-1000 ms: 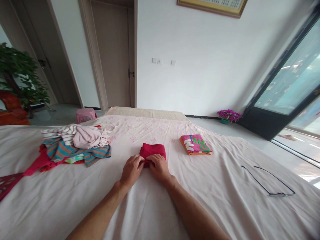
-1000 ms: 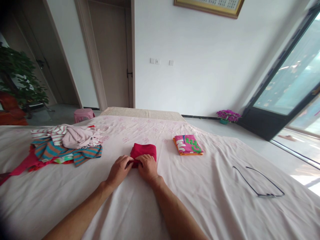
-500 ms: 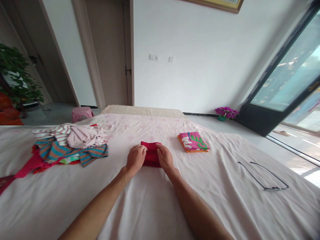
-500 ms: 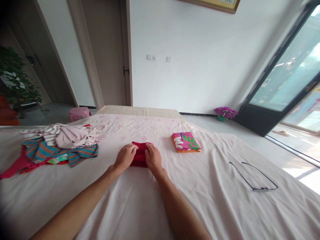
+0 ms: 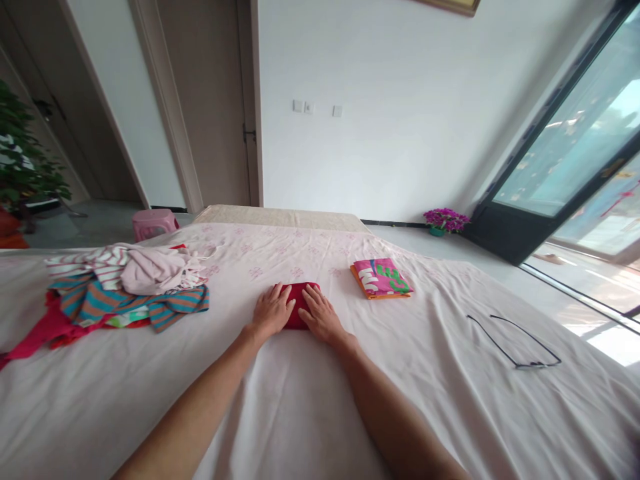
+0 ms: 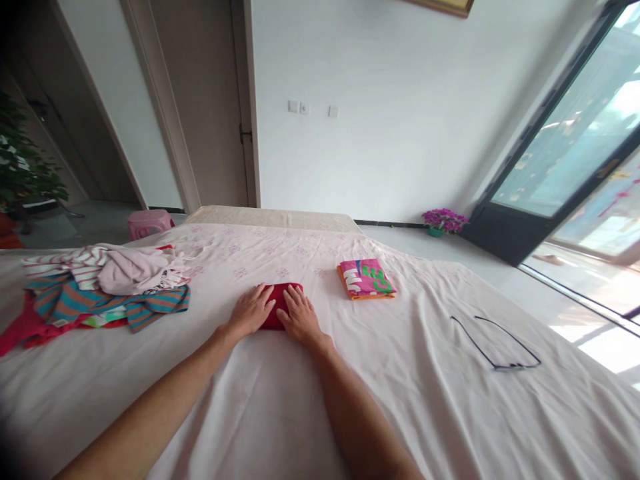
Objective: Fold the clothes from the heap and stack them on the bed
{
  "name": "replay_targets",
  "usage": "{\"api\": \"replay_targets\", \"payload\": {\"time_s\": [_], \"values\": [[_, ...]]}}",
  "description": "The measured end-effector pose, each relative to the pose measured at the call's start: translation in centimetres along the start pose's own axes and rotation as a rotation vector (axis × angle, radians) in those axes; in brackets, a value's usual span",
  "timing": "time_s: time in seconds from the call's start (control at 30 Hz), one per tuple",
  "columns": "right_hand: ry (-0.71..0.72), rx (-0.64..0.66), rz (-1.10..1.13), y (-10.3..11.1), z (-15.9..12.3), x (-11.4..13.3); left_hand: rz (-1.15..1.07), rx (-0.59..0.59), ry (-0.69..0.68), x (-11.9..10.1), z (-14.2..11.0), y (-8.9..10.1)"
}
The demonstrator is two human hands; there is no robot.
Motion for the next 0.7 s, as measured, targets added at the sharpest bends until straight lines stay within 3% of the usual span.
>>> {"api": "replay_targets", "payload": {"time_s": [0.07, 0.2, 0.4, 0.57, 0.7], "values": [[-0.032, -0.074, 0.112, 0.3, 0.4, -0.8, 0.015, 0.014, 0.023, 0.7, -0.5, -0.1], [-0.255, -0.172, 0.286, 1.3, 0.9, -2.5, -0.037, -0.017, 0.010, 2.0, -1.6, -0.5], [-0.390, -0.081, 0.255, 2.5, 1.4, -2.7, -0.267, -0.199, -0.005, 3.8, -3.4, 0.3], [-0.454, 0.026, 0.084, 2.8, 2.2, -2.0, -0.556, -0.413, 0.224, 5.4, -4.5, 1.6], [-0.482, 0.085, -0.015, 2.7, 2.7, -1.6, -0.563, -0.452, 0.250, 5.5, -4.9, 1.9]]}}
Point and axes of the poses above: each hand's wrist, its own z-axis towards the middle knuckle, its own y-axis out of the back of the hand, x = y × z, the point moved 4 cm from there along z, towards the middle knuckle, and after that the axes turned 12 degrees about -y, right-handed, at the moved point
